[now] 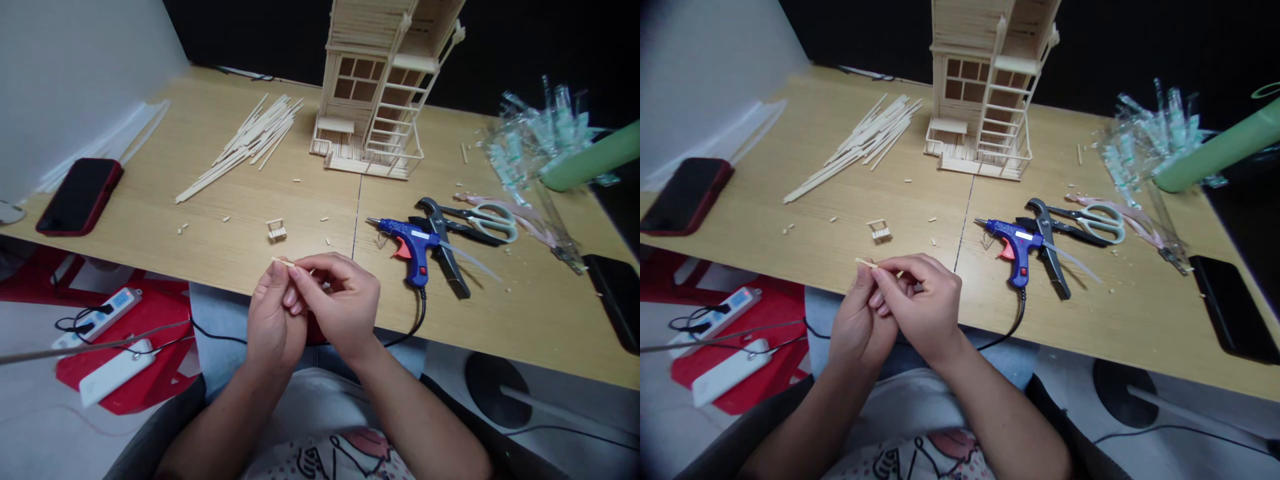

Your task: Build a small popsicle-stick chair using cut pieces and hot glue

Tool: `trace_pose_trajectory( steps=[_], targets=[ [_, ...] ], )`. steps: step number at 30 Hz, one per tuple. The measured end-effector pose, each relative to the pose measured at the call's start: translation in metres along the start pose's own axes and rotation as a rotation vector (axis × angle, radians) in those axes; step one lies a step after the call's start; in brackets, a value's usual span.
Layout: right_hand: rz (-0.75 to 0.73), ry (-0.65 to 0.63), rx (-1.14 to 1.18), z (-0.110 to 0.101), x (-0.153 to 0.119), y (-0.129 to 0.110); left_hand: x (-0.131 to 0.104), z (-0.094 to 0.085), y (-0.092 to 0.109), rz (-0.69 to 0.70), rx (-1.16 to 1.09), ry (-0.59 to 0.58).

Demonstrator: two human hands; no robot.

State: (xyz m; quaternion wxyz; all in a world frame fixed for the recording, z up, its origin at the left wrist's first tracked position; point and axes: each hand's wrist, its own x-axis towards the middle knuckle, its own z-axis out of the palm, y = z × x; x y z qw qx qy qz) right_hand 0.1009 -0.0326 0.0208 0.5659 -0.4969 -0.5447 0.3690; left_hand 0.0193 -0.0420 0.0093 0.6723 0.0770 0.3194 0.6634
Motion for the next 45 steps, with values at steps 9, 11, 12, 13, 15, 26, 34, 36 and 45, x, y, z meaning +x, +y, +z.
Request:
trace_pose_trajectory(
  steps=[9,11,12,13,15,26,34,36,45],
  targets=[
    [0.106,-0.05,0.066,0.004,0.003,0.004,0.003,-0.005,0.004,0.0,-0.017,0.006],
    [0.113,-0.044,0.04,0.003,0.008,0.006,0.003,-0.006,0.006,-0.012,-0.024,0.034],
    [0.124,-0.046,0.027,0.002,0.013,0.007,0.002,-0.007,0.007,-0.015,-0.016,0.054],
    [0.141,-0.058,0.018,0.001,0.018,0.008,0.001,-0.008,0.009,-0.014,0.005,0.072],
    [0.195,-0.116,0.001,-0.001,0.03,0.01,0.002,-0.013,0.017,0.021,0.096,0.091],
    [0.42,-0.378,-0.198,0.006,0.079,0.024,0.075,-0.067,0.083,0.622,1.426,-0.145],
    [0.52,-0.394,-0.121,0.009,0.086,0.029,0.082,-0.055,0.073,0.65,1.495,-0.262],
    [0.528,-0.392,-0.102,0.01,0.087,0.03,0.083,-0.053,0.072,0.658,1.509,-0.262],
    [0.554,-0.385,-0.141,0.015,0.089,0.032,0.084,-0.05,0.072,0.688,1.556,-0.229]
  ],
)
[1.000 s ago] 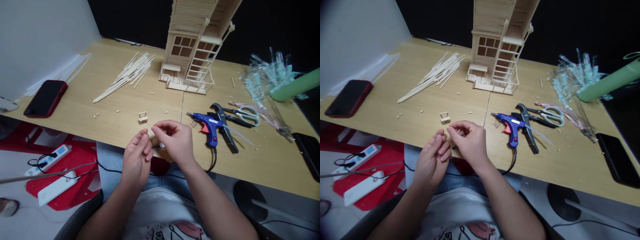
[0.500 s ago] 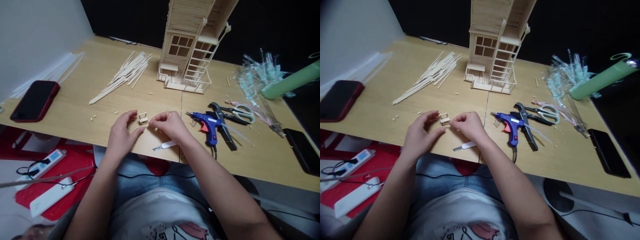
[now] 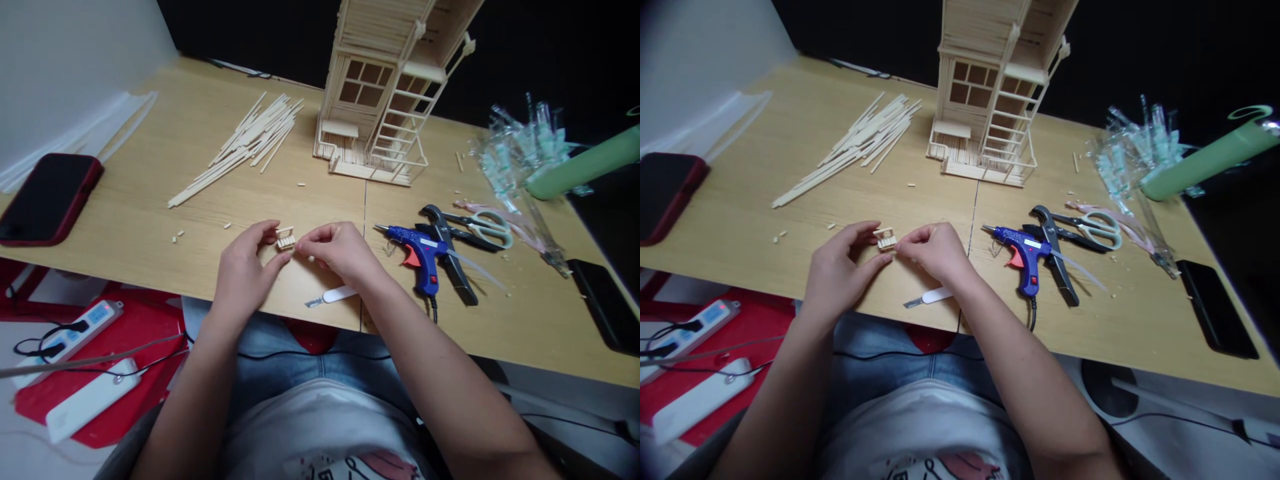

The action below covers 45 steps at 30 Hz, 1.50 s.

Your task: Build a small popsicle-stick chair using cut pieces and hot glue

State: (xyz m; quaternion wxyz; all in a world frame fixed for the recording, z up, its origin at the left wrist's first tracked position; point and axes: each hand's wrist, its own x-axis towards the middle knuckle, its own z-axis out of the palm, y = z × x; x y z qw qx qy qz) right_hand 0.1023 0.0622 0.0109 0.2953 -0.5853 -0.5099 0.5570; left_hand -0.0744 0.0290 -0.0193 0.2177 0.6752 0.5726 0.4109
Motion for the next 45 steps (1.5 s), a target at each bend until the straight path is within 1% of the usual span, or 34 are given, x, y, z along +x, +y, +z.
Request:
trace_pose_trajectory(
  steps=[4,13,20,32,45],
  targets=[
    [0.016,0.004,-0.004,0.0,0.0002,0.0004,0.0004,0.0002,-0.0001,-0.012,-0.005,0.0],
    [0.023,-0.017,0.002,-0.0018,0.001,-0.0004,0.0015,-0.0001,0.0025,-0.02,0.062,-0.016],
    [0.029,-0.018,-0.02,-0.0004,0.0025,0.0009,0.0017,-0.0003,-0.0003,-0.007,0.119,-0.004],
    [0.031,-0.009,-0.028,0.0007,0.0029,-0.0013,0.0022,-0.0015,-0.0044,0.029,0.111,0.007],
    [-0.003,-0.005,-0.043,-0.0001,0.0053,0.0037,0.0062,-0.0013,-0.004,-0.011,0.084,-0.024]
  ],
)
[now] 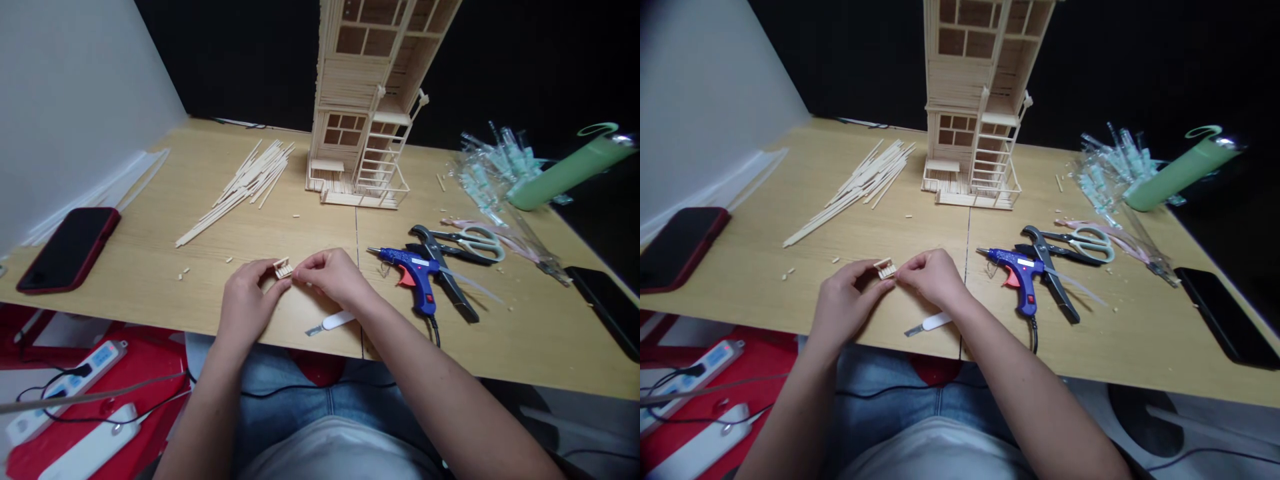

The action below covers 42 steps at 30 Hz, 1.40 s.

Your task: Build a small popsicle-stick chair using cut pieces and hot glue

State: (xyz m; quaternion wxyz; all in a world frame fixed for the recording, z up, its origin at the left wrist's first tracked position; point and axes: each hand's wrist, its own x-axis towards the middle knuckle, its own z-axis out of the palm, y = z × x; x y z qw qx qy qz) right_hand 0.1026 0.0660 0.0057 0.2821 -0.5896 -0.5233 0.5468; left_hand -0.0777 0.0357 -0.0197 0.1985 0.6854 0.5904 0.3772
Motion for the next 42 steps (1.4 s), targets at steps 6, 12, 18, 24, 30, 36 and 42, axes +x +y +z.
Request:
trace_pose_trajectory(
  steps=[6,12,18,24,30,36,42],
  targets=[
    [0.021,0.001,0.0,0.0007,-0.0004,-0.0034,0.0028,0.0007,0.0016,-0.025,-0.03,-0.015],
    [0.025,0.007,-0.018,0.0006,0.0006,-0.0042,0.002,0.0006,0.0012,-0.024,-0.038,-0.014],
    [0.026,0.008,-0.032,0.0005,0.0016,-0.003,0.0018,0.0013,-0.0003,-0.011,-0.031,-0.015],
    [0.022,0.005,-0.035,0.0006,0.0005,-0.0048,0.0024,0.0012,-0.0003,0.014,-0.006,-0.001],
    [0.005,0.008,-0.021,-0.0004,-0.0022,-0.0046,0.002,0.0009,0.0012,-0.002,0.005,-0.003],
    [-0.04,0.022,-0.051,0.0003,-0.0033,-0.0009,0.0013,0.0009,0.0019,0.006,0.001,-0.004],
    [-0.132,0.076,-0.108,0.0059,-0.0007,0.0031,0.0014,0.0008,0.0015,0.009,0.014,-0.002]
  ],
)
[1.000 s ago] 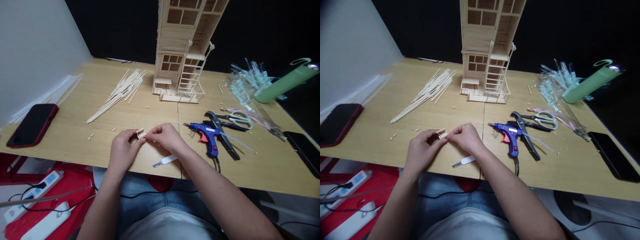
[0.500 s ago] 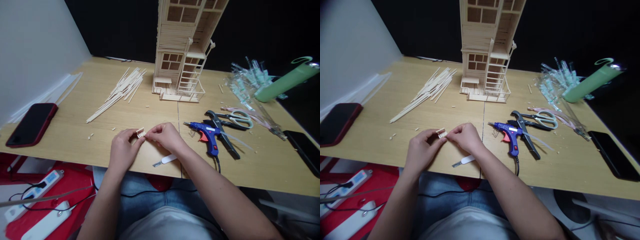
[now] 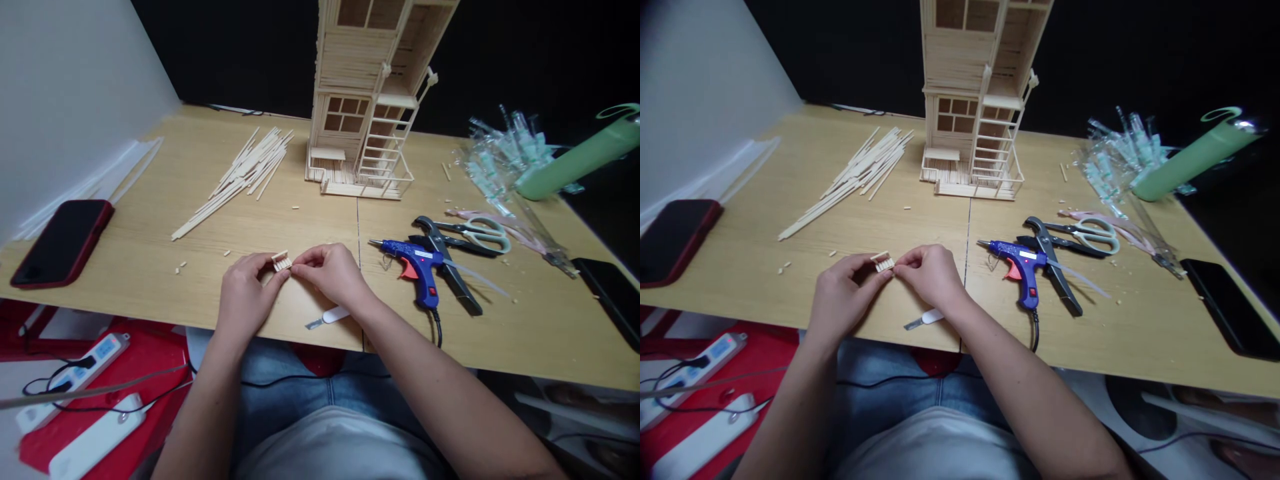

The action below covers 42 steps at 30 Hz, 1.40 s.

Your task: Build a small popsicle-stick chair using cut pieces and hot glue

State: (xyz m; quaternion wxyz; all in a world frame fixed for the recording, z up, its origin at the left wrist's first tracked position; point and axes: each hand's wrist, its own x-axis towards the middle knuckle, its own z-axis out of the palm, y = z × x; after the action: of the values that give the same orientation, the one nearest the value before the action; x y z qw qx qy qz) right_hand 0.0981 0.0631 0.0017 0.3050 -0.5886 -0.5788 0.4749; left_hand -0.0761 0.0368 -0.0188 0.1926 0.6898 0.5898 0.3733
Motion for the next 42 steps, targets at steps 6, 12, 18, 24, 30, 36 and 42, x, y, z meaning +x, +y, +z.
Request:
trace_pose_trajectory(
  steps=[6,12,18,24,30,36,42],
  targets=[
    [-0.047,0.015,-0.033,0.001,-0.001,0.003,0.0,0.0,0.0,-0.004,0.008,-0.002],
    [-0.048,0.008,-0.015,0.002,0.0,0.005,0.0,0.0,-0.001,-0.002,0.001,-0.001],
    [-0.037,0.015,-0.004,0.003,0.001,0.006,0.0,-0.001,-0.001,0.036,0.009,0.003],
    [-0.041,0.022,-0.003,0.004,0.001,0.006,-0.001,0.0,-0.001,0.045,-0.001,0.006],
    [-0.087,-0.009,0.032,0.002,0.002,0.01,-0.001,0.0,-0.001,0.046,0.008,0.007],
    [-0.193,-0.078,0.026,0.0,0.003,0.009,-0.004,-0.003,0.0,0.01,-0.016,0.004],
    [-0.281,-0.056,-0.067,0.001,0.005,0.005,-0.007,-0.003,-0.002,0.015,-0.011,0.023]
  ],
)
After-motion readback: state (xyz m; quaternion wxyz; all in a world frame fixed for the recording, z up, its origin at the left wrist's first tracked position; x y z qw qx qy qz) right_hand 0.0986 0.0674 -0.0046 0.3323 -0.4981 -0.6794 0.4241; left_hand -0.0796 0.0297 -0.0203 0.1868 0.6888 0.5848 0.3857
